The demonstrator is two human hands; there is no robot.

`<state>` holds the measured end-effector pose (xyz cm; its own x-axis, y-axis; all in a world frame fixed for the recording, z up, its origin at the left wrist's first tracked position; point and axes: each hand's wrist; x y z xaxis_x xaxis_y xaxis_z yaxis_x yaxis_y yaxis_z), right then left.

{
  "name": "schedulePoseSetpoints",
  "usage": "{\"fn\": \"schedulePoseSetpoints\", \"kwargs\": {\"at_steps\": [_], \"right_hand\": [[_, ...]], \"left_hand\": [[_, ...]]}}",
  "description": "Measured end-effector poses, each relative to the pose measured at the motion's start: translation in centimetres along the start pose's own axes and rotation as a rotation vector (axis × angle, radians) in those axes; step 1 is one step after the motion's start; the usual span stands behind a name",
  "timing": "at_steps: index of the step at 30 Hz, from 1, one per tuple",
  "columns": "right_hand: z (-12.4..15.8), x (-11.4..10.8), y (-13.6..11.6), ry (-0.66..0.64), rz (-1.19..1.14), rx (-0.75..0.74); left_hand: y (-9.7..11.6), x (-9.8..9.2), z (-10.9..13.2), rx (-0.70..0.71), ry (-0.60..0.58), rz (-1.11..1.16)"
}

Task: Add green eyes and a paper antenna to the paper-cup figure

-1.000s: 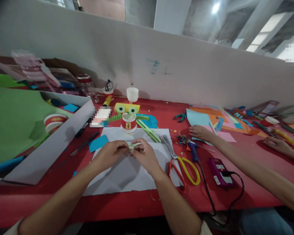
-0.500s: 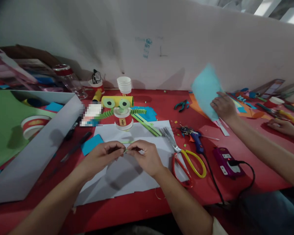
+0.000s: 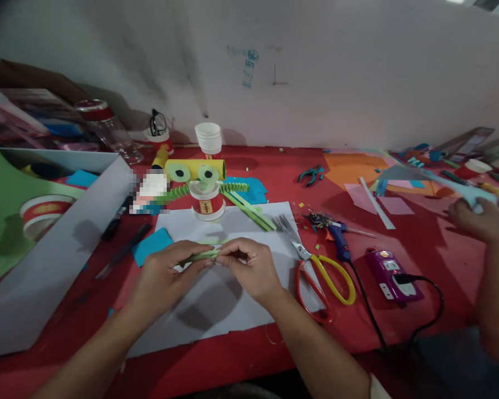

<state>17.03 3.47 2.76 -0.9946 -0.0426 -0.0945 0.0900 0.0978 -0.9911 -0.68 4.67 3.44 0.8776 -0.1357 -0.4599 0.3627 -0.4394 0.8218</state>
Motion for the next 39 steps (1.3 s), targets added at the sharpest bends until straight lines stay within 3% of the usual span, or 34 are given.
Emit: {"fn": "schedulePoseSetpoints", "kwargs": {"at_steps": [3, 7, 12, 23, 28, 39], "right_hand": [[0.0, -0.2, 0.2, 0.014, 0.07, -0.028], [-0.4, -0.7, 0.3, -0.006, 0.155, -0.059], [-1.0, -1.0, 0.0, -0.058, 0.194, -0.06], [-0.8, -0.5, 0.4, -0.042, 0.135, -0.067], [-0.2, -0.2, 0.5, 0.008, 0.126, -0.096], [-0.3, -0.3, 0.6, 0.087, 0.077, -0.041]], "left_hand": [[0.0, 0.0, 0.2, 0.133, 0.047, -0.136], [0.3, -0.3, 0.0, 0.22, 0.016, -0.248], [0.8, -0.3, -0.3, 0.191, 0.049, -0.32], [0.1, 0.0, -0.3, -0.004, 0.114, -0.18], [0.7, 0.3, -0.3, 0.001, 0.071, -0.189], [0.2, 1.1, -0.1, 0.099, 0.135, -0.219]]}}
Point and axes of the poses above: each hand's wrist, its own z-axis away from the middle knuckle, its own x-axis out of the palm, y = z × x, and after that the axes turned 8 degrees about z, right-handed
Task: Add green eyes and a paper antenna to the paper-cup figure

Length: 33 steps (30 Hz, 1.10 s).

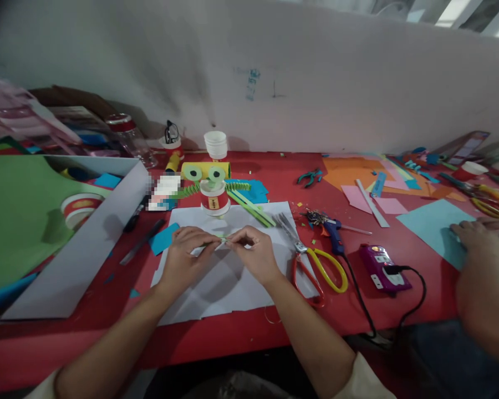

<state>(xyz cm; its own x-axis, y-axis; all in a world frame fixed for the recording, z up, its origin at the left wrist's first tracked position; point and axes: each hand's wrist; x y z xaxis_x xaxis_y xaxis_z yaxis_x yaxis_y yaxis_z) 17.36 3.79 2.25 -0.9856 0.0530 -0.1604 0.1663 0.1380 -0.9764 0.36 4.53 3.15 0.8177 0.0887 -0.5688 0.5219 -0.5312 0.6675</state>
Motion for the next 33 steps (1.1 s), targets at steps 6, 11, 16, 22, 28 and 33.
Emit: {"fn": "schedulePoseSetpoints", "kwargs": {"at_steps": [6, 11, 16, 22, 28, 33], "right_hand": [[-0.2, -0.1, -0.2, -0.035, 0.01, -0.04], [0.1, 0.1, -0.3, -0.127, 0.224, -0.071], [0.3, 0.1, 0.3, -0.072, 0.213, 0.0], [0.2, -0.4, -0.1, 0.011, 0.198, -0.033], [0.5, -0.2, -0.5, 0.008, 0.235, -0.121], [0.5, -0.1, -0.5, 0.008, 0.289, -0.203]], "left_hand": [[-0.1, -0.1, 0.0, 0.052, 0.016, -0.003], [-0.1, -0.2, -0.1, 0.14, -0.042, -0.057], [-0.3, -0.4, -0.1, 0.138, -0.095, -0.124], [-1.7, -1.2, -0.4, 0.181, 0.004, -0.131], [-1.3, -1.5, -0.7, 0.287, 0.058, -0.207], [-1.1, -1.4, -0.5, 0.314, 0.003, -0.178]]}}
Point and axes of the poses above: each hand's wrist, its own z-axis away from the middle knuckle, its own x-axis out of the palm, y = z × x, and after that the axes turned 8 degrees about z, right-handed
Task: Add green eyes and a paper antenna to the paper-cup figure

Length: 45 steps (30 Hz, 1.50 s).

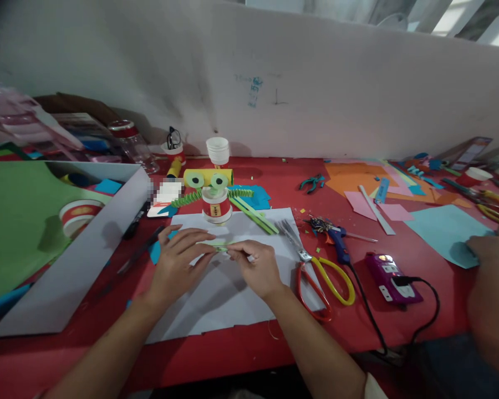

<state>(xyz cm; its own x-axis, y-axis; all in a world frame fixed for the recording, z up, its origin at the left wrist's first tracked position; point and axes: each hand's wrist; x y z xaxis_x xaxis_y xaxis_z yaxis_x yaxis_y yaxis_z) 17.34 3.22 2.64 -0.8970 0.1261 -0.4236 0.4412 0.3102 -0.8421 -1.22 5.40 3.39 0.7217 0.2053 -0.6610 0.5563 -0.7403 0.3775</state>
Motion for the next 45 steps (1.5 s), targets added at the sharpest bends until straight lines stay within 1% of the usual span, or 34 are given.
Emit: {"fn": "schedulePoseSetpoints", "kwargs": {"at_steps": [5, 7, 9, 12, 16, 21, 24, 27, 30, 34, 40, 43, 45], "right_hand": [[-0.1, 0.1, 0.0, 0.01, 0.064, -0.073], [0.0, 0.1, 0.1, 0.007, 0.085, -0.102], [0.0, 0.0, 0.2, 0.014, 0.098, -0.125], [0.0, -0.1, 0.3, 0.023, 0.107, -0.137], [0.1, 0.0, 0.4, -0.003, 0.129, -0.176], [0.2, 0.2, 0.6, -0.048, 0.199, -0.239], [0.1, 0.2, 0.7, -0.05, 0.301, -0.283], [0.0, 0.3, 0.8, -0.048, 0.453, -0.37], [-0.1, 0.5, 0.9, -0.074, 0.518, -0.413], [0.1, 0.6, 1.1, -0.074, 0.503, -0.417], [0.1, 0.5, 1.2, -0.083, 0.435, -0.36], [0.1, 0.5, 1.1, -0.045, 0.441, -0.398], [0.1, 0.4, 1.0, -0.006, 0.457, -0.426]], "left_hand": [[-0.4, 0.1, 0.3, -0.029, -0.128, 0.096], [-0.5, 0.0, 0.3, -0.052, -0.156, 0.098], [-0.6, -0.1, 0.2, -0.066, -0.15, 0.083], [-0.5, -0.2, 0.1, -0.042, -0.147, 0.094], [-0.4, -0.1, 0.1, -0.033, -0.167, 0.121], [-0.5, -0.2, 0.1, -0.012, -0.137, 0.055], [-0.5, -0.2, 0.0, 0.011, -0.132, 0.028], [-0.3, -0.1, 0.0, 0.034, -0.15, 0.037], [-0.1, 0.0, 0.0, 0.037, -0.175, 0.058], [-0.1, 0.0, 0.1, 0.025, -0.154, 0.104], [-0.2, -0.1, 0.2, -0.036, -0.15, 0.13], [-0.1, -0.1, 0.3, -0.051, -0.122, 0.106], [0.0, -0.2, 0.3, -0.027, -0.112, 0.076]]}}
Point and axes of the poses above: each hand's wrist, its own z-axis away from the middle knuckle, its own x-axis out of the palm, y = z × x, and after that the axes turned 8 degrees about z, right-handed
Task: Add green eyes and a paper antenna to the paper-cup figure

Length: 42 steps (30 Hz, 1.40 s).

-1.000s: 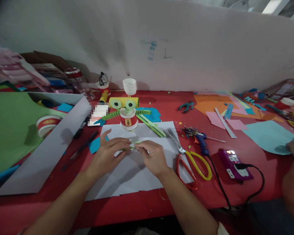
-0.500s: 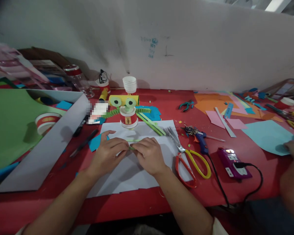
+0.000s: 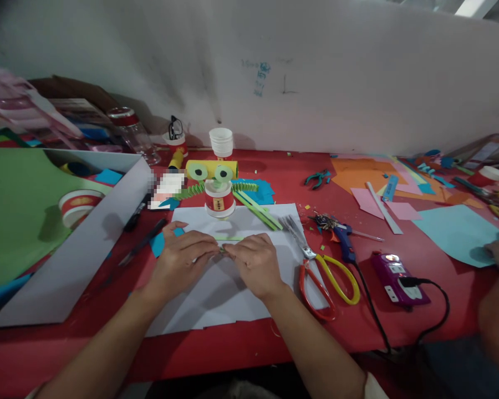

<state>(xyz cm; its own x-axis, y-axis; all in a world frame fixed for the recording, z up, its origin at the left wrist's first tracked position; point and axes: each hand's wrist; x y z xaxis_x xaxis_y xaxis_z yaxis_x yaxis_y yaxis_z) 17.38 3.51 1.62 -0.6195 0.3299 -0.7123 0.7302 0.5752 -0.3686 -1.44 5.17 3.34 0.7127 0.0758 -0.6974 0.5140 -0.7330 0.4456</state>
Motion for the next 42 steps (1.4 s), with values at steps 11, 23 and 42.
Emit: {"fn": "schedulePoseSetpoints", "kwargs": {"at_steps": [11, 23, 42], "right_hand": [[-0.2, -0.8, 0.0, 0.165, -0.089, 0.091], [-0.1, -1.0, -0.3, 0.257, -0.078, 0.104], [0.1, -0.3, -0.6, 0.181, -0.035, 0.055]], "left_hand": [[-1.1, -1.6, -0.6, -0.217, 0.134, 0.14], [-1.6, -2.2, -0.8, -0.616, 0.097, 0.805], [0.5, -0.2, -0.9, -0.777, 0.216, 1.109]]}}
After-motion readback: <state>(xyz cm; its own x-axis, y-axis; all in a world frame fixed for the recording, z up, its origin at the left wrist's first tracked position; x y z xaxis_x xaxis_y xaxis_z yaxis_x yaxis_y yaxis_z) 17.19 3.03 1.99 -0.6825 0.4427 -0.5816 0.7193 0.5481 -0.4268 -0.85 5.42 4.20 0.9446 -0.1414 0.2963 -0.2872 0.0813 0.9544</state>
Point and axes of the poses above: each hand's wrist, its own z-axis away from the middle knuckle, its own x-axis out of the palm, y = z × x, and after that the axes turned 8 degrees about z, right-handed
